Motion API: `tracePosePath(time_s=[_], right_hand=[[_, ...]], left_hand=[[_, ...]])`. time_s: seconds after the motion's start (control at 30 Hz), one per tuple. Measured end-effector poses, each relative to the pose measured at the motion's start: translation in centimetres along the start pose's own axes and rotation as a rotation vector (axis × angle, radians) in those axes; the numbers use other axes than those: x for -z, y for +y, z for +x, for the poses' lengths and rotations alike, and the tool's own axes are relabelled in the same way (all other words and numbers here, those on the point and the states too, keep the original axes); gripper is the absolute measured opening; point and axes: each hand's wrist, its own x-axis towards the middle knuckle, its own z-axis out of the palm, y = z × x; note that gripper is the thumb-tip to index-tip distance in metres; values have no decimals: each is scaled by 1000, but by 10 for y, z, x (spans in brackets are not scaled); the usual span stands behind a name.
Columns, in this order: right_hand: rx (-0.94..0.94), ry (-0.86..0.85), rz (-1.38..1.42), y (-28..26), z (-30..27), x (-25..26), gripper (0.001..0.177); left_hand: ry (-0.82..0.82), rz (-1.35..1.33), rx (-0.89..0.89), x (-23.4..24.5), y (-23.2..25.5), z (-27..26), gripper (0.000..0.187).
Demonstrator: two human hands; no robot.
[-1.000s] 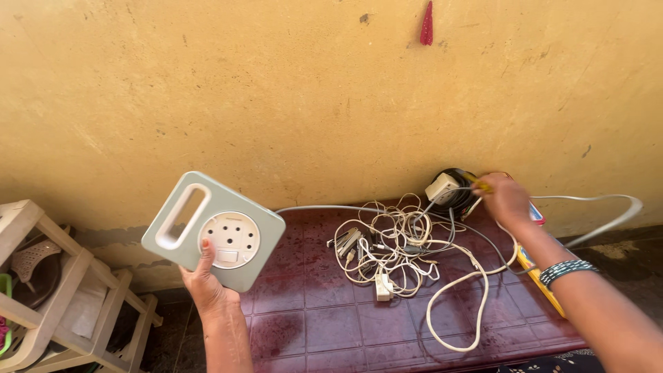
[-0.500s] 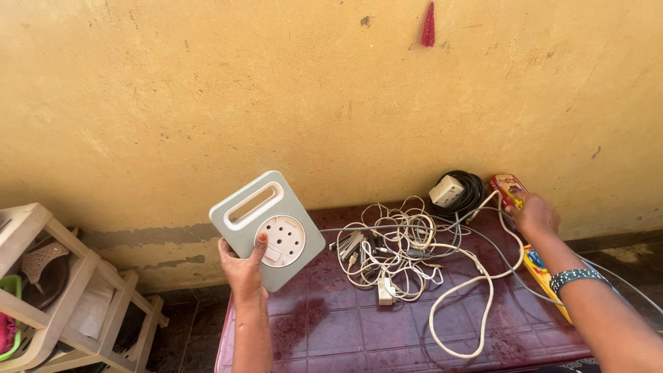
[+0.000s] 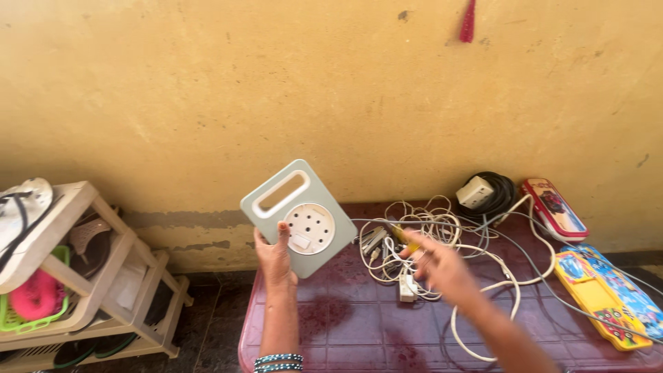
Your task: The person uses a screwdriver to tighten screws on the casing of a power strip and untangles a pile of electrical cords on a table.
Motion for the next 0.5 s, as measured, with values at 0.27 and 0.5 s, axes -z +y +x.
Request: tracePosePath(time_s=[0.27, 0.5], right_hand=[[543, 120, -371, -53, -50, -86, 35], [540, 133, -655, -60, -49, -99, 38]], left_hand=[[-83, -20, 21, -19, 12, -21, 71], [-138, 26, -104, -23, 10, -29, 49]])
